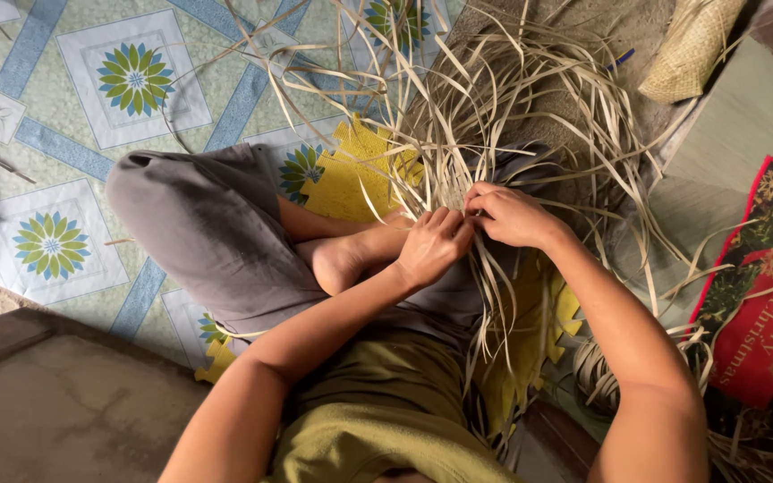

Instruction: Weaving dried plant fibers together to create a mat or basket.

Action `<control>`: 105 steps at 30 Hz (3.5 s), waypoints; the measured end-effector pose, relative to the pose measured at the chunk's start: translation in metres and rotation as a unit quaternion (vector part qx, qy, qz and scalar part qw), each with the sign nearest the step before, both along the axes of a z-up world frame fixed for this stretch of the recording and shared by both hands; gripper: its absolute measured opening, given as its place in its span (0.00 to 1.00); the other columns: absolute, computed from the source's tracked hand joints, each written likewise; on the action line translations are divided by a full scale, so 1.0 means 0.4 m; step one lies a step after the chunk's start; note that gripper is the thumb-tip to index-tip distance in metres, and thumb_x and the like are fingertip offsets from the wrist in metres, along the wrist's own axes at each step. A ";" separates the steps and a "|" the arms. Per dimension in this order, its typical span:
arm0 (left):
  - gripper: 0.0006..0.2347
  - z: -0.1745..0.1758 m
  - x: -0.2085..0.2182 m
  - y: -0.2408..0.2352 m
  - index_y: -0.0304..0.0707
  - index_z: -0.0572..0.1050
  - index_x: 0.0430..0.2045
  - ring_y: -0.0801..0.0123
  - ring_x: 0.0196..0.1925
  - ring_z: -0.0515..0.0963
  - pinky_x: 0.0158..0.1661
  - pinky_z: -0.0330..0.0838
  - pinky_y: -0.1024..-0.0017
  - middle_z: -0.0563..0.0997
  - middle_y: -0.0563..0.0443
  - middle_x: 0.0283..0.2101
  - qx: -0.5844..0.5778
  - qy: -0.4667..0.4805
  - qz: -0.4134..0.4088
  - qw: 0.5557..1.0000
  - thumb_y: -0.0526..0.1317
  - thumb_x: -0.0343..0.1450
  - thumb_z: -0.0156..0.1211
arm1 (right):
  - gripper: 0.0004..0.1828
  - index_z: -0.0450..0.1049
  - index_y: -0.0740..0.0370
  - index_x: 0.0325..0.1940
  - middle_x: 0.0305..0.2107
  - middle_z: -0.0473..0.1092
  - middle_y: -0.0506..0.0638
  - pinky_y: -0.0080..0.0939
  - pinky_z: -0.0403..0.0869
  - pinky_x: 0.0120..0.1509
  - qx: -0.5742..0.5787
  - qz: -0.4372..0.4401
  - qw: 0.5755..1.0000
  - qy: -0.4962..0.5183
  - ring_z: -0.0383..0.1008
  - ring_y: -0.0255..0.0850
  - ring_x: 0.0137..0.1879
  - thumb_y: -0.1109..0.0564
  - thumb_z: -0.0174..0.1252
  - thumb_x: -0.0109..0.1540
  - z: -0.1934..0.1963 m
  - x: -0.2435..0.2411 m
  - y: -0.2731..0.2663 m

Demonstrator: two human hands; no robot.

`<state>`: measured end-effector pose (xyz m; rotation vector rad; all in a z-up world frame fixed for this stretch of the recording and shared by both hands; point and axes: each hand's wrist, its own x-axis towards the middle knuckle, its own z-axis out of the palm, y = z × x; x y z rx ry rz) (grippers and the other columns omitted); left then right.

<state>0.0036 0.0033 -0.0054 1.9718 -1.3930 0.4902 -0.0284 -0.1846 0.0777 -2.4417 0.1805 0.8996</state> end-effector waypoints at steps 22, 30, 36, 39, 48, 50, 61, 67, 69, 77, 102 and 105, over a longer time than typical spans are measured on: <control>0.03 0.085 0.099 -0.009 0.42 0.78 0.33 0.36 0.35 0.84 0.37 0.78 0.42 0.83 0.37 0.30 0.124 0.418 -0.167 0.884 0.37 0.72 0.58 | 0.04 0.81 0.51 0.39 0.44 0.74 0.38 0.54 0.77 0.53 -0.013 -0.035 0.998 -0.047 0.77 0.49 0.53 0.54 0.62 0.61 0.036 -0.016 0.022; 0.03 0.083 0.123 0.001 0.42 0.75 0.35 0.38 0.35 0.84 0.38 0.79 0.44 0.82 0.39 0.30 0.121 0.427 -0.189 0.876 0.38 0.73 0.53 | 0.06 0.81 0.54 0.39 0.44 0.75 0.44 0.57 0.75 0.54 0.014 -0.043 0.998 -0.048 0.76 0.54 0.54 0.56 0.63 0.59 0.052 -0.018 0.023; 0.03 0.111 0.113 -0.001 0.42 0.74 0.36 0.41 0.33 0.84 0.35 0.80 0.47 0.79 0.42 0.29 0.084 0.364 -0.157 0.914 0.37 0.72 0.56 | 0.06 0.81 0.55 0.38 0.44 0.75 0.44 0.59 0.74 0.54 0.018 -0.049 0.997 -0.049 0.76 0.56 0.53 0.56 0.63 0.58 0.047 -0.019 0.021; 0.04 0.031 0.100 -0.045 0.46 0.76 0.33 0.40 0.33 0.83 0.35 0.79 0.45 0.81 0.42 0.29 0.097 0.435 -0.117 0.888 0.42 0.69 0.60 | 0.05 0.81 0.54 0.34 0.43 0.75 0.40 0.56 0.75 0.52 0.027 -0.053 0.996 -0.063 0.77 0.53 0.52 0.53 0.62 0.58 0.033 -0.022 0.018; 0.27 0.292 0.174 -0.083 0.37 0.45 0.62 0.45 0.35 0.84 0.38 0.82 0.50 0.81 0.30 0.43 -0.099 0.557 -0.200 0.800 0.22 0.72 0.51 | 0.20 0.65 0.55 0.17 0.16 0.67 0.50 0.50 0.64 0.32 -0.015 -0.099 0.995 -0.016 0.66 0.51 0.28 0.47 0.59 0.59 -0.084 -0.064 -0.010; 0.26 0.268 0.137 -0.055 0.34 0.45 0.61 0.24 0.40 0.83 0.41 0.78 0.32 0.77 0.15 0.46 -0.117 0.537 -0.197 0.812 0.22 0.71 0.48 | 0.19 0.68 0.58 0.15 0.16 0.69 0.57 0.62 0.71 0.43 -0.061 -0.113 0.992 -0.017 0.76 0.65 0.36 0.47 0.59 0.57 -0.125 -0.082 -0.038; 0.05 0.128 0.050 0.019 0.40 0.71 0.34 0.63 0.35 0.72 0.33 0.67 0.72 0.70 0.52 0.27 -0.030 0.006 -0.077 0.997 0.36 0.77 0.47 | 0.07 0.73 0.65 0.28 0.43 0.75 0.51 0.59 0.72 0.47 0.065 -0.015 0.995 -0.072 0.74 0.62 0.49 0.58 0.60 0.56 0.030 -0.004 0.016; 0.07 0.129 0.039 0.036 0.42 0.73 0.45 0.60 0.36 0.72 0.33 0.65 0.71 0.73 0.50 0.35 -0.034 -0.040 -0.073 0.996 0.36 0.78 0.47 | 0.06 0.79 0.56 0.35 0.41 0.74 0.51 0.58 0.74 0.55 0.068 -0.031 0.997 -0.026 0.74 0.59 0.55 0.54 0.59 0.62 -0.034 -0.018 -0.015; 0.07 0.109 0.042 0.034 0.41 0.73 0.44 0.60 0.36 0.71 0.33 0.65 0.71 0.73 0.50 0.35 -0.053 -0.050 -0.081 0.994 0.37 0.79 0.46 | 0.06 0.79 0.58 0.35 0.42 0.74 0.52 0.59 0.73 0.55 0.073 -0.033 0.996 -0.029 0.74 0.60 0.55 0.56 0.59 0.62 -0.024 -0.018 -0.009; 0.09 0.067 0.068 0.049 0.40 0.75 0.39 0.62 0.37 0.74 0.37 0.67 0.72 0.73 0.51 0.32 -0.122 -0.041 -0.168 0.977 0.37 0.81 0.43 | 0.08 0.78 0.62 0.38 0.42 0.74 0.55 0.58 0.73 0.54 0.088 -0.026 0.995 -0.047 0.74 0.61 0.51 0.54 0.60 0.62 -0.013 -0.020 -0.010; 0.07 -0.018 0.038 0.022 0.36 0.76 0.35 0.55 0.37 0.74 0.36 0.70 0.68 0.72 0.45 0.35 -0.124 -0.004 -0.232 0.965 0.33 0.78 0.48 | 0.09 0.82 0.57 0.36 0.42 0.75 0.45 0.50 0.74 0.46 0.085 -0.039 0.994 -0.049 0.73 0.47 0.39 0.51 0.61 0.64 -0.032 -0.016 -0.021; 0.05 -0.015 0.021 0.005 0.37 0.74 0.32 0.55 0.34 0.72 0.32 0.68 0.66 0.70 0.45 0.35 -0.109 -0.015 -0.201 0.973 0.32 0.76 0.51 | 0.08 0.82 0.55 0.34 0.40 0.75 0.46 0.50 0.74 0.46 0.083 -0.040 0.994 -0.053 0.74 0.48 0.39 0.53 0.61 0.63 -0.047 -0.018 -0.022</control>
